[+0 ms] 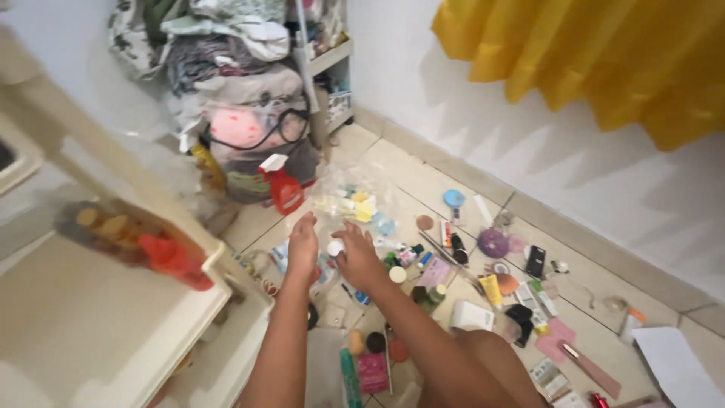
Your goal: Organizing and sorting cosmetic products from the floor into a multi-tiered storage cart.
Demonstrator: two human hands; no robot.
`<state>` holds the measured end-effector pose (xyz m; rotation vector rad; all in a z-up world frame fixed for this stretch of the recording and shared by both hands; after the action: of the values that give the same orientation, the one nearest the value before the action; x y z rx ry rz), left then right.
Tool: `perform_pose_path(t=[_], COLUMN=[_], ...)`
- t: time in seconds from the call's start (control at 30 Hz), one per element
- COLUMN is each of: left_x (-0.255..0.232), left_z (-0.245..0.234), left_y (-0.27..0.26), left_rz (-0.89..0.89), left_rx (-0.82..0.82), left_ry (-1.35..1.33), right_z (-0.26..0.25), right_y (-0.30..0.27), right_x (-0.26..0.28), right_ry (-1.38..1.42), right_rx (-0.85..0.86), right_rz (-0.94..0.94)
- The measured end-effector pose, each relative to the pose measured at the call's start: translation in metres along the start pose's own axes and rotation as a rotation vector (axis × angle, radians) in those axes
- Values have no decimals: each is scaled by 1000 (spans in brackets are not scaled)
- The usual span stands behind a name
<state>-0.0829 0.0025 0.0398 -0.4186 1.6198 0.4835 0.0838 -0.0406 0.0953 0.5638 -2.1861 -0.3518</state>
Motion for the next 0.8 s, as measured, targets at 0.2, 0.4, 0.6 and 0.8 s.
perform_pose_path(t=[0.2, 0.4, 0.6, 0.8], left_x=[5, -70, -60, -57], left_z=[-41, -67, -69, -69], left_y=[3, -18, -15, -14], left_rz=[76, -44, 84, 177], left_rx=[-74, -79, -66, -81], left_ry=[52, 131, 34, 31], right_z=[32, 53, 65, 78], right_y=[19, 47, 43, 42], right_x=[24, 38, 55, 57], right_ry=[-20, -34, 64, 168], right_rx=[2, -51, -41, 31], right_rz=[-79, -48, -89, -103])
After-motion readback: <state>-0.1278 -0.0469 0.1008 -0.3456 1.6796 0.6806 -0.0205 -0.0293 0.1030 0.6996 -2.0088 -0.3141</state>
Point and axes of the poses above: each hand's wrist, its own y-axis towards the middle knuckle, its own z-axis out of the palm, x = y × z, the point moved 4 cm from there along y, towards the middle knuckle, and after that the axes turned 8 degrees about -x, right-handed, at the moved point
